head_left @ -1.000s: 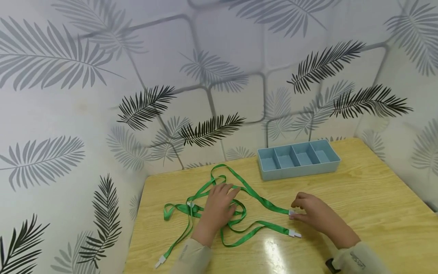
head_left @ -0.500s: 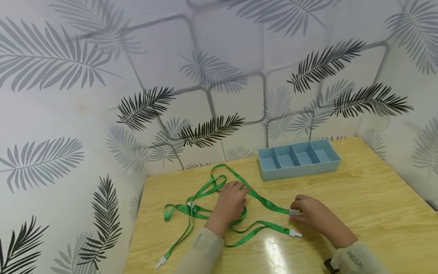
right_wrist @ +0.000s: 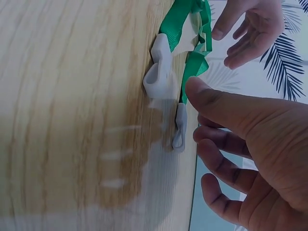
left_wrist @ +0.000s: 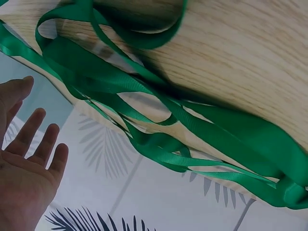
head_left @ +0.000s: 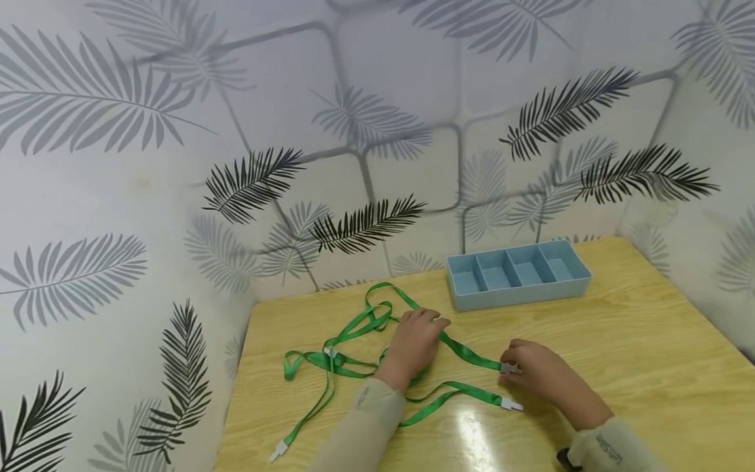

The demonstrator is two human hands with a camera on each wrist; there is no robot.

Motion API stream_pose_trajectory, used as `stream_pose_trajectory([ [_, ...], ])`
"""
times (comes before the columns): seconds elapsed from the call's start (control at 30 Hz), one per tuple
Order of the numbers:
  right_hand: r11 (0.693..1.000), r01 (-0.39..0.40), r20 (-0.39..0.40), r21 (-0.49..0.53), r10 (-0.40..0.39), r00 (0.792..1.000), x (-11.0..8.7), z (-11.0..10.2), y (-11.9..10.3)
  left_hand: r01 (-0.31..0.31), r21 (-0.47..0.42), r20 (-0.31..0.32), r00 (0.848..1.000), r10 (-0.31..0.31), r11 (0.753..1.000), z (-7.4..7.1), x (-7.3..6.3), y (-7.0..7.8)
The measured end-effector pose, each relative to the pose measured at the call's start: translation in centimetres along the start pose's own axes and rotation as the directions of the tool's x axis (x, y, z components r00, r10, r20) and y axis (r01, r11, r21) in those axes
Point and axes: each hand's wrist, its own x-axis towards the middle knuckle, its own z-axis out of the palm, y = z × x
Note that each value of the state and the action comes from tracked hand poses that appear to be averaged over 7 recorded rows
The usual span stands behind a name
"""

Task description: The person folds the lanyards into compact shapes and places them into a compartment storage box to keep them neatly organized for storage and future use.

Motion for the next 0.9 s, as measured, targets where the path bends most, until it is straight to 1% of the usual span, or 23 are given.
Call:
stream_pose_trajectory([
  [0.13,1.000,0.003,-0.016,-0.018,-0.003,1.000,0.0,0.3,0.1,0.014,0.011,0.033,0.999,-0.014,1.000,0.4,0.3,0.1],
  [0.37,0.999,-0.032,-0.010,-0.012,0.032,0.999,0.0,0.5,0.0,0.024,0.024,0.086,0.996,-0.026,0.999,0.8,0.7,0.5],
  [0.63,0.997,-0.070,0.002,-0.015,0.070,0.998,0.1,0.8,0.0,0.032,0.032,0.103,0.994,-0.035,0.999,1.2,0.8,0.8],
  [0.77,0.996,-0.079,0.000,-0.026,0.079,0.997,0.1,0.9,0.0,0.032,0.035,0.119,0.992,-0.036,0.999,1.3,0.8,0.8],
  [0.9,0.995,-0.088,-0.010,-0.048,0.088,0.996,0.1,0.8,0.0,0.040,0.025,0.121,0.992,-0.043,0.999,1.7,0.9,0.7],
])
